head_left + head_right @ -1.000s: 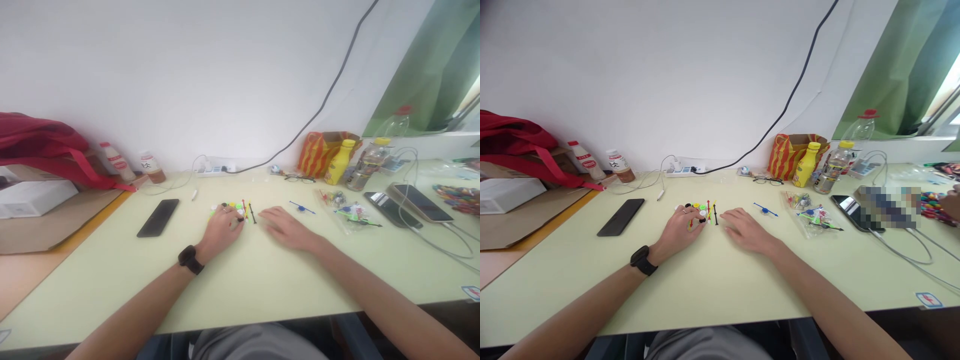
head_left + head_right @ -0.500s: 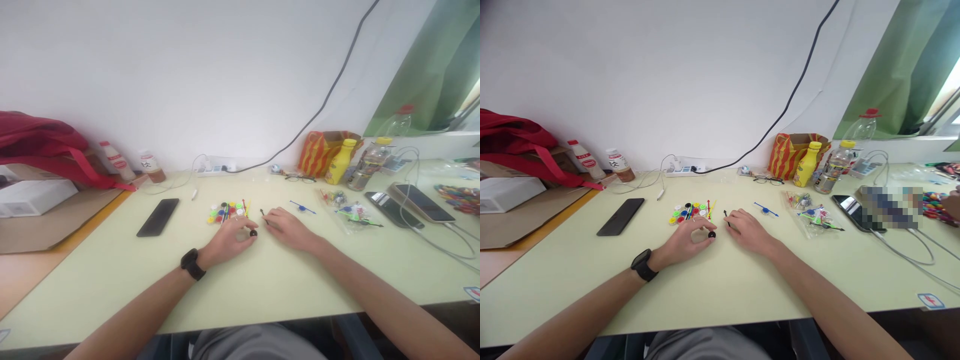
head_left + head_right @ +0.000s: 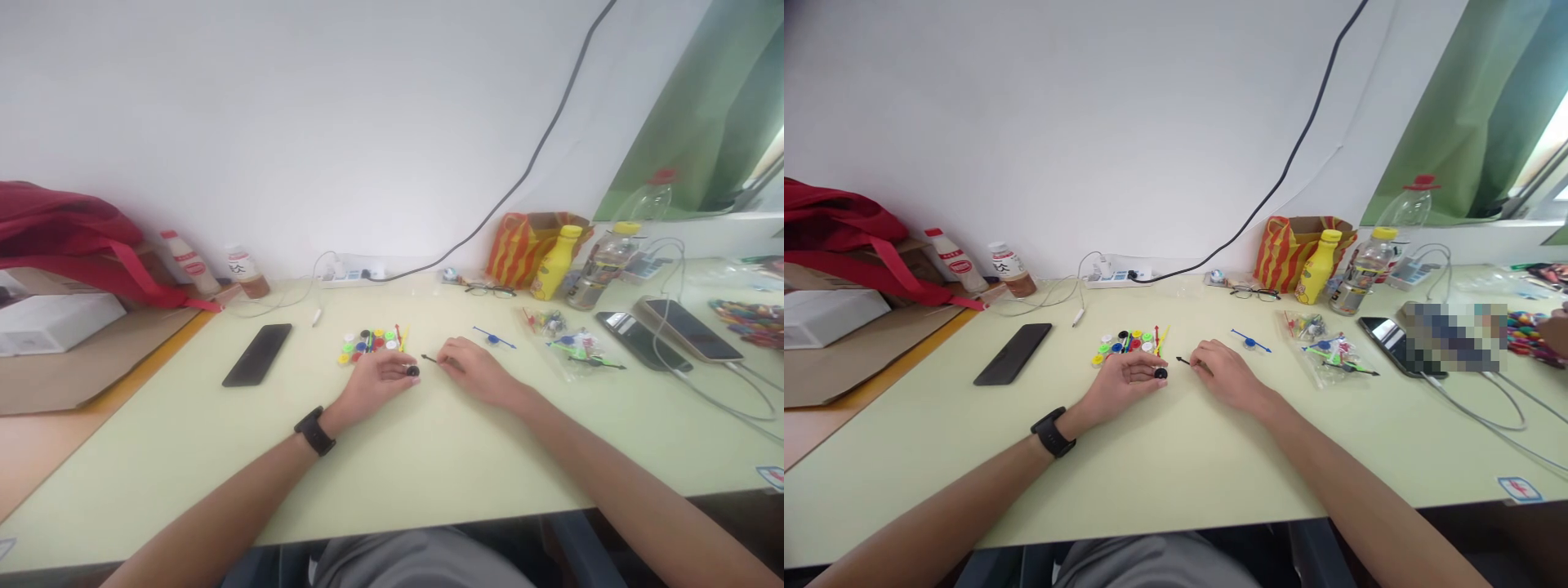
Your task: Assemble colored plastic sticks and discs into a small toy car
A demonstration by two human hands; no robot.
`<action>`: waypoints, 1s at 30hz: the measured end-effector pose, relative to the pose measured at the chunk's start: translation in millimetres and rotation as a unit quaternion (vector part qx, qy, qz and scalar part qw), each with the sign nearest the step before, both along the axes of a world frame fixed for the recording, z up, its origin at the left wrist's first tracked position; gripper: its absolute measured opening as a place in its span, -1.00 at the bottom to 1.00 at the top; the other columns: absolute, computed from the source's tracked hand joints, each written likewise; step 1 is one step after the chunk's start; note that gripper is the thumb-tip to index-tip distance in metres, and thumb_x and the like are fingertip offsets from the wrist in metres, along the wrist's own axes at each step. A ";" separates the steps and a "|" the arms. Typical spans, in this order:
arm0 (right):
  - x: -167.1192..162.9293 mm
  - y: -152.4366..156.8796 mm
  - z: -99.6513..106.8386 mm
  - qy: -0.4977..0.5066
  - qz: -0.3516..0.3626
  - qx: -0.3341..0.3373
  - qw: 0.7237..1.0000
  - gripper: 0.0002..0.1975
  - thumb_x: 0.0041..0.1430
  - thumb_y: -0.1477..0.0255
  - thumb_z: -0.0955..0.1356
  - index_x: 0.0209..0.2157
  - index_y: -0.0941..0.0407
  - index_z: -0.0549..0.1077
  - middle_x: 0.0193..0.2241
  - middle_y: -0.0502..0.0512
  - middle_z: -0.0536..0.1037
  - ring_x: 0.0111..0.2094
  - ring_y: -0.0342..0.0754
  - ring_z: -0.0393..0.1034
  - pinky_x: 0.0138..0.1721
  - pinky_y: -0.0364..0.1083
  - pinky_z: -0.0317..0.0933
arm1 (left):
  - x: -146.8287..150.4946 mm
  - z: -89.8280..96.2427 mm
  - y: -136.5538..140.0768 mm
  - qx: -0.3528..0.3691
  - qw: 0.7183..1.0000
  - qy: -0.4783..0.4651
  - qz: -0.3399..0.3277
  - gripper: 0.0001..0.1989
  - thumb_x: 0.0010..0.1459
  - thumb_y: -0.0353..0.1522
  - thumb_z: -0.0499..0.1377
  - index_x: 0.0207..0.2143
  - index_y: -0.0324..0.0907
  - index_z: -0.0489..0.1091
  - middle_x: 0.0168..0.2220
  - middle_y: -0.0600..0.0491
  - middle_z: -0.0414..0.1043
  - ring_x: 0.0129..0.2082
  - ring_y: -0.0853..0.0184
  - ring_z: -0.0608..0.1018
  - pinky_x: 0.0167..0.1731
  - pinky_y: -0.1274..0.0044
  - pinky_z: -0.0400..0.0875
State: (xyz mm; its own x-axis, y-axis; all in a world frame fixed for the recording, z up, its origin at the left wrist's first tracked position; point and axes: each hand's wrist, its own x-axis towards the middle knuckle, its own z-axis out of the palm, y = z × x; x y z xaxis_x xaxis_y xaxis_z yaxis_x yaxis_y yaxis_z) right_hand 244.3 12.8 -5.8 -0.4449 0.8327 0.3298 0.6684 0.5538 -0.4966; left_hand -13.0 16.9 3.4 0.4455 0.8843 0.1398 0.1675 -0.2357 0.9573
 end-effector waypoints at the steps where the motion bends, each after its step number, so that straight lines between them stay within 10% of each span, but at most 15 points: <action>1: 0.3 -0.4 0.6 0.001 0.000 -0.001 1.000 -0.82 0.36 0.55 0.26 -0.26 0.08 0.47 -0.24 0.11 0.56 -0.14 0.04 0.41 -0.07 0.05 0.27 | -0.4 0.7 0.6 -0.002 1.000 -0.007 0.005 -0.54 0.03 -0.21 0.49 -0.05 -0.20 0.56 -0.19 -0.08 0.65 -0.20 0.19 0.71 -0.05 0.31 0.66; 30: -4.9 -2.8 11.4 0.175 -0.013 0.050 0.983 -0.87 0.40 0.47 0.25 -0.14 0.07 0.44 -0.23 0.13 0.46 -0.26 0.00 0.37 -0.23 -0.02 0.27 | -1.2 1.0 1.5 -0.062 0.998 -0.005 -0.010 -0.62 0.11 -0.18 0.43 -0.12 -0.20 0.51 -0.33 -0.02 0.65 -0.28 0.19 0.71 -0.19 0.40 0.61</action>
State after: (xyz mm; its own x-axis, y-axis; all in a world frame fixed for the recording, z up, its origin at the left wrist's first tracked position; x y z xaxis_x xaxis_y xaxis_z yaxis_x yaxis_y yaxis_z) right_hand 239.4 9.9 5.5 -0.2681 0.7977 0.5401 0.4806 0.5966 -0.6427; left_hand -14.2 18.5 4.4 0.4624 0.8860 0.0340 0.1535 -0.1178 0.9811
